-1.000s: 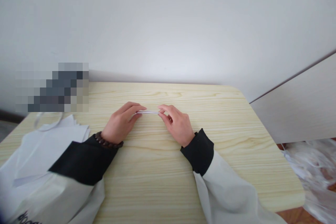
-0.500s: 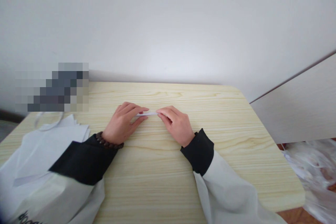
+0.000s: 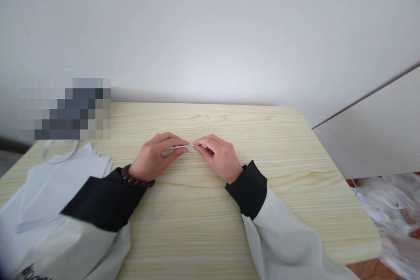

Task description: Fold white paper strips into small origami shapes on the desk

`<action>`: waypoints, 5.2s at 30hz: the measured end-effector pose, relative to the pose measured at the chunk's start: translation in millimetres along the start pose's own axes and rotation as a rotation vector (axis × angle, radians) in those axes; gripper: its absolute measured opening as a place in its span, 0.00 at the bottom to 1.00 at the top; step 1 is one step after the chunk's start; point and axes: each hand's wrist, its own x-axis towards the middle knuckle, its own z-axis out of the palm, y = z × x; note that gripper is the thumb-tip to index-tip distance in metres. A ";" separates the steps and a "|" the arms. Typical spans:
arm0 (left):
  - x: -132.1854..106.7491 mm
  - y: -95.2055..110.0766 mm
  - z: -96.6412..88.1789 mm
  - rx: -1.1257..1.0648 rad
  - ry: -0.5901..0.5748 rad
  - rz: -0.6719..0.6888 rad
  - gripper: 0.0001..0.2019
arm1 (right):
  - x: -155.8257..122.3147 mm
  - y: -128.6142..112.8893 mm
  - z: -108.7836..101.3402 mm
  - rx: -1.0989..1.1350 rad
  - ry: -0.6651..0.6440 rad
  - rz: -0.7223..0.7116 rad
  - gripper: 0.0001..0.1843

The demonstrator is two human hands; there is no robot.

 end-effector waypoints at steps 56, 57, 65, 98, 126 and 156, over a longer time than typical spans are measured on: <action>6.9 19.0 -4.9 -0.478 -0.209 -0.566 0.11 | 0.4 -4.7 -5.8 -0.004 -0.223 -0.054 0.04; 6.8 19.2 -4.8 -0.475 -0.210 -0.553 0.10 | 0.6 -4.7 -5.5 0.000 -0.231 -0.060 0.04; 5.9 19.8 -4.5 -0.452 -0.185 -0.531 0.11 | 0.4 -5.0 -4.5 0.110 -0.235 -0.050 0.05; 1.1 6.8 3.0 -0.526 -0.177 -0.534 0.14 | 0.6 3.8 -4.1 -0.097 0.023 0.126 0.09; 2.8 10.7 0.6 -0.537 0.031 -0.518 0.09 | -0.2 1.0 -2.4 -0.052 -0.069 -0.014 0.06; 4.0 11.6 -2.5 -0.497 -0.074 -0.501 0.10 | 2.7 3.8 -2.8 -0.135 0.024 -0.104 0.04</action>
